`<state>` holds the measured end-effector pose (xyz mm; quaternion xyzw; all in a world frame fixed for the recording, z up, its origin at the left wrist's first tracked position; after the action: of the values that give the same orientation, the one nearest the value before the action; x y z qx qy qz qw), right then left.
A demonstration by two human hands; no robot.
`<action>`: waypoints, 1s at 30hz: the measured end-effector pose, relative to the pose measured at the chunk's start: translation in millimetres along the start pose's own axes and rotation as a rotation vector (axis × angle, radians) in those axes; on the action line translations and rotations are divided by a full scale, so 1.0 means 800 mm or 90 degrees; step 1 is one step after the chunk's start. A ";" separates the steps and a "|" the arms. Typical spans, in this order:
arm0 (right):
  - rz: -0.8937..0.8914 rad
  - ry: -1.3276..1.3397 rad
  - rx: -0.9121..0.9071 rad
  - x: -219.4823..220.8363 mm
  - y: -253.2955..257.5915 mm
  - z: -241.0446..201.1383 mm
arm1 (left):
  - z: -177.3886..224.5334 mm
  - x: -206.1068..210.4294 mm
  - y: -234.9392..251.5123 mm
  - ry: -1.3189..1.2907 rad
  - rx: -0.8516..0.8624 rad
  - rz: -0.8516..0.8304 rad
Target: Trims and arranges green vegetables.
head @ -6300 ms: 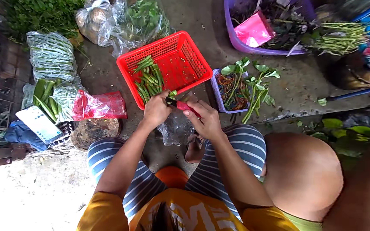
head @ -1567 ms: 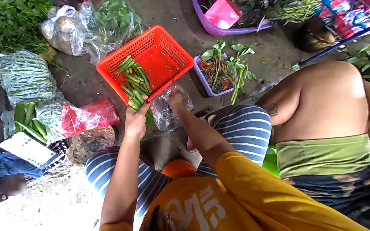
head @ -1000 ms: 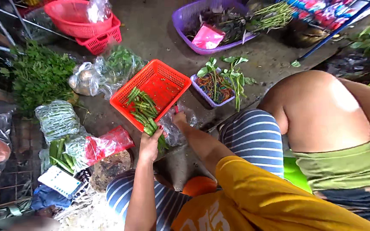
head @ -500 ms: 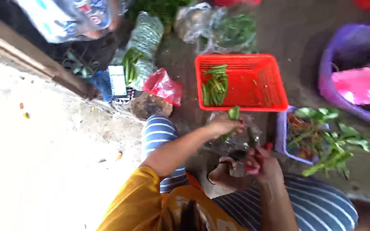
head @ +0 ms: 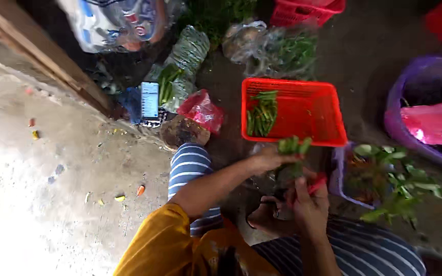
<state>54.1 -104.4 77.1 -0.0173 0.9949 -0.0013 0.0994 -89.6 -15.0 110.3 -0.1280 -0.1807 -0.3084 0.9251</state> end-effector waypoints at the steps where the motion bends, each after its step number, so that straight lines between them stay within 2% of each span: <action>1: -0.011 -0.070 0.002 -0.009 0.001 -0.005 | 0.001 -0.005 0.000 0.014 0.008 0.023; 3: -0.010 -0.204 0.022 -0.030 0.004 -0.019 | -0.003 -0.018 0.005 0.071 0.030 0.027; 6: 0.002 -0.356 0.007 -0.064 0.012 -0.027 | -0.010 -0.027 0.020 0.130 0.124 0.026; 10: -0.024 -0.465 0.021 -0.082 0.013 -0.044 | -0.015 -0.020 0.022 0.299 0.171 0.012; 16: 0.009 -0.502 -0.054 -0.083 0.013 -0.054 | -0.009 -0.014 0.014 0.353 0.119 0.015; 30: -0.010 -0.502 -0.044 -0.076 0.029 -0.041 | -0.015 -0.014 0.015 0.368 0.098 0.024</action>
<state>106.3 -79.2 121.1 -0.0276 0.8798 0.0384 0.4730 -87.4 -4.0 93.6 0.0321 0.0694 -0.3004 0.9507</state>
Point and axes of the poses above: each hand's wrist, its own y-axis towards the middle knuckle, its own x-axis out of the palm, z = x × y, the point moved 4 cm from there along y, towards the middle knuckle, and after that the axes turned 12 degrees about -z, right-handed, at the moved point
